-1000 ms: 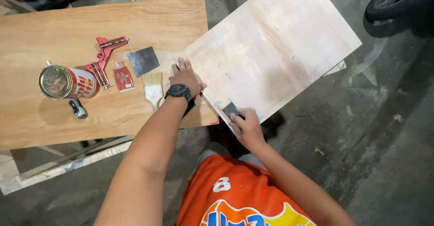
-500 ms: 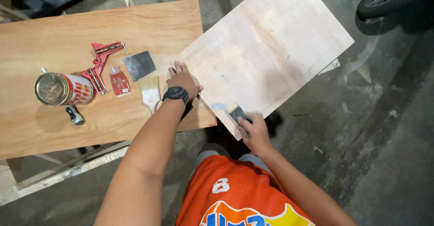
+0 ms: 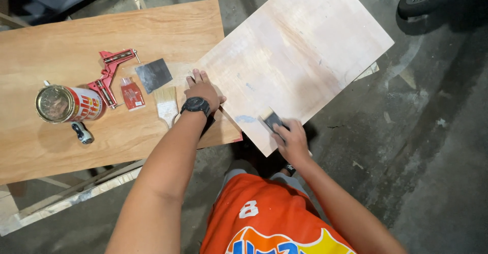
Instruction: The person is preparing a wooden board by brushing it, sanding its edges and surface with sandpaper, and then fitting it into a cabinet.
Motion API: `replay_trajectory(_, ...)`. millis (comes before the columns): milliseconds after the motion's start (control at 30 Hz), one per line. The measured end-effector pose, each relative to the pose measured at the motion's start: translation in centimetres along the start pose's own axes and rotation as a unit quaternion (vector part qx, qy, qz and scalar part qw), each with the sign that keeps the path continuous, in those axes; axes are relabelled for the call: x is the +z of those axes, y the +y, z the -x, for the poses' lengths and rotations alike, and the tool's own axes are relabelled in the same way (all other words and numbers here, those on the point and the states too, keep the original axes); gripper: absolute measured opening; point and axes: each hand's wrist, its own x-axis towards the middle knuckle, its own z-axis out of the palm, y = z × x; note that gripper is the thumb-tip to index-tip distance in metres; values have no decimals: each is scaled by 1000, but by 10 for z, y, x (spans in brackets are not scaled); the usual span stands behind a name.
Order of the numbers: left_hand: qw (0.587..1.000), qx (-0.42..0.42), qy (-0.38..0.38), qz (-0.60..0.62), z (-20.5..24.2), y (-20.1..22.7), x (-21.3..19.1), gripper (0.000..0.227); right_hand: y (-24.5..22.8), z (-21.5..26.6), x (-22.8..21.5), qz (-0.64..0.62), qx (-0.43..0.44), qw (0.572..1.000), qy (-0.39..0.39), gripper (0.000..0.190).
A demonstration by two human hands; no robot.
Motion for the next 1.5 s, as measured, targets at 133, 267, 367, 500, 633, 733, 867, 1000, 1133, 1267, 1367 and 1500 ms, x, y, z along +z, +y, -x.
replay_trajectory(133, 1000, 1, -5, 5, 0, 0, 1, 118, 12, 57, -18, 25, 29, 999, -14, 22)
replay_trajectory(267, 1000, 4, -2, -7, -14, 0, 6, 124, 6, 14, 5, 34, 13, 999, 17, 14)
replay_trajectory(367, 1000, -1, -8, -13, -7, -1, 4, 123, 2, -13, 14, 1, 14, 999, 32, 16)
replay_trajectory(500, 1000, 5, -4, -5, -3, 1, -2, 121, 5, 15, -4, 8, 12, 1000, 12, 16)
replay_trajectory(633, 1000, 1, -11, 5, 2, 1, -4, 118, 8, 57, -19, 14, 44, 999, -21, 15)
replay_trajectory(733, 1000, 0, -15, -10, -7, 1, 0, 119, 14, 30, 4, 19, 29, 999, -8, 17)
replay_trajectory(867, 1000, 9, -10, -21, -9, 0, -1, 122, 14, -8, 17, -7, 73, 997, 7, 20)
replay_trajectory(1000, 1000, 6, -10, -16, -3, 1, -4, 121, 12, 22, -10, 4, 73, 997, -18, 17)
replay_trajectory(1133, 1000, 7, -7, -2, -7, 0, 0, 122, 22, 47, -16, 47, 36, 998, -17, 19)
replay_trajectory(1267, 1000, -7, -12, -1, -7, 3, -1, 122, 26, -7, 13, 40, 44, 998, 12, 21)
replay_trajectory(1367, 1000, -10, -7, -14, -1, 1, -1, 122, 20, -21, 11, 20, 72, 997, 34, 23)
replay_trajectory(1500, 1000, -4, -7, 7, 0, 1, -3, 120, 20, 23, -13, 13, 50, 999, 10, 17)
